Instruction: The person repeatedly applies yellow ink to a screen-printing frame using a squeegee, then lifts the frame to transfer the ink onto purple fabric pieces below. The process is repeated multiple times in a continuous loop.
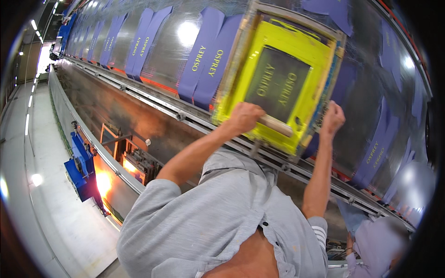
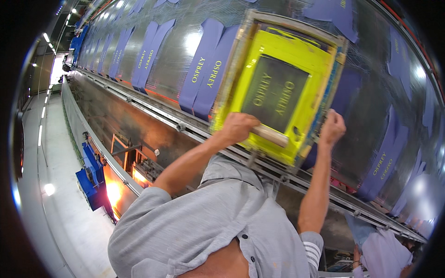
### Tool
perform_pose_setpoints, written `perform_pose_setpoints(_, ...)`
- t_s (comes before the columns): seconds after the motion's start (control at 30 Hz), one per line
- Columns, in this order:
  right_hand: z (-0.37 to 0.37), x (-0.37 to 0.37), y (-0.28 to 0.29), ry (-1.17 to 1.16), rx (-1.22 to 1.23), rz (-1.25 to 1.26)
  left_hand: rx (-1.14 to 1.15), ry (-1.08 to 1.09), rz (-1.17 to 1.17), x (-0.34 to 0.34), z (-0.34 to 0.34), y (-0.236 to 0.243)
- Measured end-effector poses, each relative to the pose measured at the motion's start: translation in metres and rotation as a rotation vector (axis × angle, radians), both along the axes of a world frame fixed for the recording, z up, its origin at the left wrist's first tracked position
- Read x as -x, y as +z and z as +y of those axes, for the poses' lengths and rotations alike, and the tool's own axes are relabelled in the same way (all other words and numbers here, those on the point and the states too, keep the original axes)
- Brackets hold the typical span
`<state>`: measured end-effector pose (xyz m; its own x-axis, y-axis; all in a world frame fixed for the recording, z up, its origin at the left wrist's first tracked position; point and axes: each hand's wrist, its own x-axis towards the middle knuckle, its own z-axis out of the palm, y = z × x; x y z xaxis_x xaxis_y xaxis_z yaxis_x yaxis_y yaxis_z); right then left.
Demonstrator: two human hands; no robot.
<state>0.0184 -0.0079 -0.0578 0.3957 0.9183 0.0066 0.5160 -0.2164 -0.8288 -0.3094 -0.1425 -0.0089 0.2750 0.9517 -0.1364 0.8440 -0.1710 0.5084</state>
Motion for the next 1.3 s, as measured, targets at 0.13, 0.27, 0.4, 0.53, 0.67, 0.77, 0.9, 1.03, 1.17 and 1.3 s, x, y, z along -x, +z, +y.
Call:
perform_pose_setpoints(0.13, -0.024, 0.146, 0.006, -0.011, -0.007, 0.082, -0.007, -0.012, 0.08, 0.129, -0.005, 0.02)
perform_pose_setpoints(0.27, -0.029, 0.173, -0.003, 0.0, 0.035, 0.311, -0.045, 0.005, 0.06, 0.154, -0.025, 0.038)
perform_pose_setpoints(0.4, -0.03, 0.192, 0.005, 0.013, 0.042, 0.184, 0.019, 0.051, 0.047, 0.174, -0.041, 0.038)
perform_pose_setpoints(0.53, -0.004, 0.127, -0.019, 0.032, 0.06, 0.074, 0.06, 0.023, 0.076, 0.124, -0.039, 0.022)
perform_pose_setpoints(0.67, 0.0, 0.116, -0.01, 0.008, 0.07, -0.076, 0.025, -0.028, 0.071, 0.115, -0.045, 0.0)
perform_pose_setpoints(0.77, 0.026, 0.086, -0.012, 0.006, 0.042, -0.172, -0.122, -0.037, 0.042, 0.094, -0.012, -0.014)
perform_pose_setpoints(0.9, 0.032, 0.158, 0.021, 0.071, 0.03, -0.522, -0.181, 0.028, -0.028, 0.162, 0.073, 0.02)
perform_pose_setpoints(1.03, 0.224, 0.214, 0.077, 0.445, -0.289, -0.327, -0.119, 0.094, 0.095, 0.165, 0.31, 0.013)
perform_pose_setpoints(1.17, 0.353, 0.246, 0.118, 1.051, 0.197, -0.451, 0.038, 0.027, 0.212, 0.135, 0.458, 0.014)
perform_pose_setpoints(1.3, 0.37, 0.278, 0.03, 1.098, 0.246, -0.788, -0.036, -0.052, 0.234, 0.137, 0.481, -0.043)
